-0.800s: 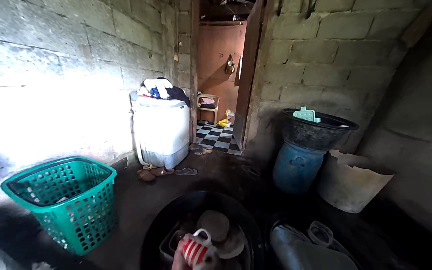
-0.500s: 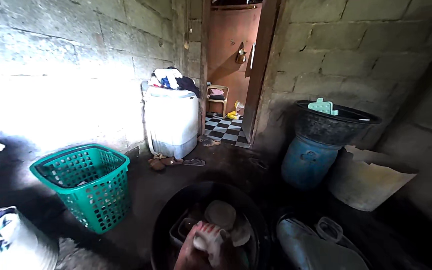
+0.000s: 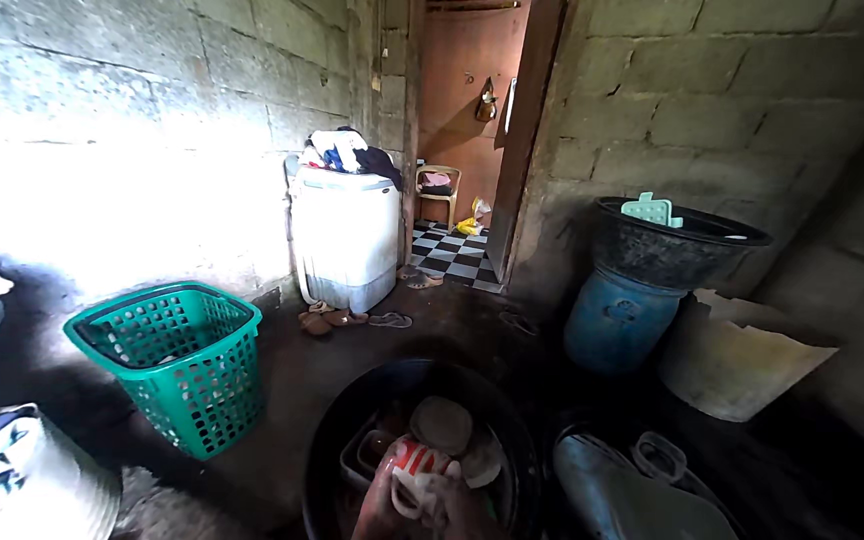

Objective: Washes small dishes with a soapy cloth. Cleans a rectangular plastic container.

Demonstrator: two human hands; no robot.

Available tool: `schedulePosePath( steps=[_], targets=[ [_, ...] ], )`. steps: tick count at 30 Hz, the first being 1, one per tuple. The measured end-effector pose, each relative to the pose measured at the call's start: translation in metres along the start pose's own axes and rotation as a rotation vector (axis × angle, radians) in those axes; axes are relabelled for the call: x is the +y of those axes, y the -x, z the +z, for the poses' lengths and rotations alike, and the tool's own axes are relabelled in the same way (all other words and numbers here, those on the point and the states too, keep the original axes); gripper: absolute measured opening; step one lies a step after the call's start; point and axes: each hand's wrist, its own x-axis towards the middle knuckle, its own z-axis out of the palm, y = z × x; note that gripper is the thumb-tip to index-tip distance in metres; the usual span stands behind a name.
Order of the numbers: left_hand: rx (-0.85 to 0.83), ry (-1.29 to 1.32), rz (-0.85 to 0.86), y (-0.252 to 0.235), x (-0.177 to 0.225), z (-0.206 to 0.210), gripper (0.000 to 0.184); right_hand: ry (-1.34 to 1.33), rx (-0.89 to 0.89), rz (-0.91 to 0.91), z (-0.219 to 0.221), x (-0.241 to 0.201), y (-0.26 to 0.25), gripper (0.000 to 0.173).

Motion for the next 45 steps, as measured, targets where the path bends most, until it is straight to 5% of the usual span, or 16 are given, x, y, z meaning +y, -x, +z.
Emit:
schedulePosePath(
  steps=[4, 8, 11, 14, 17, 21, 23, 26, 29, 33, 39, 45],
  targets=[
    [-0.018, -0.118, -0.124, -0.003, -0.001, 0.002, 0.033, 0.655, 0.021, -0.441, -0.016, 0.023, -0.009, 0.06],
    [0.102, -0.078, -0.274, -0.009, 0.001, 0.003, 0.05, 1.53, -0.199, -0.952, -0.049, 0.033, -0.019, 0.034],
    [0.151, 0.003, -0.254, -0.01, -0.002, 0.0, 0.042, 1.674, -0.283, -1.07, -0.058, 0.041, -0.024, 0.028],
    [0.125, 0.062, -0.139, -0.01, -0.006, 0.0, 0.047, 1.428, -0.246, -0.809, -0.035, 0.029, -0.017, 0.04],
    [0.07, 0.111, -0.006, -0.01, -0.005, 0.001, 0.052, 0.769, -0.17, -0.552, -0.017, 0.026, -0.013, 0.043],
    [0.125, -0.025, 0.127, -0.005, -0.001, 0.006, 0.032, -0.105, 0.065, -0.036, 0.011, 0.004, -0.007, 0.014],
    [0.069, -0.068, 0.09, -0.004, 0.0, 0.005, 0.035, -0.108, 0.163, 0.005, 0.009, -0.006, -0.015, 0.023],
    [-0.033, -0.108, -0.103, -0.003, 0.006, 0.003, 0.048, 0.344, 0.143, -0.3, -0.012, -0.013, -0.018, 0.029],
    [-0.03, -0.322, -0.294, 0.002, 0.009, 0.006, 0.038, 0.728, 0.014, -0.457, -0.032, -0.019, -0.01, 0.047],
    [-0.007, -0.514, -0.325, 0.004, -0.003, 0.005, 0.029, 0.956, -0.075, -0.452, -0.035, -0.019, -0.002, 0.052],
    [0.123, -0.532, -0.226, 0.004, -0.011, 0.016, 0.027, 0.486, 0.121, -0.315, -0.029, -0.029, -0.022, 0.022],
    [0.271, -0.428, -0.145, -0.001, -0.011, 0.03, 0.019, -0.256, 0.328, -0.167, -0.027, -0.047, -0.051, 0.027]
  ],
)
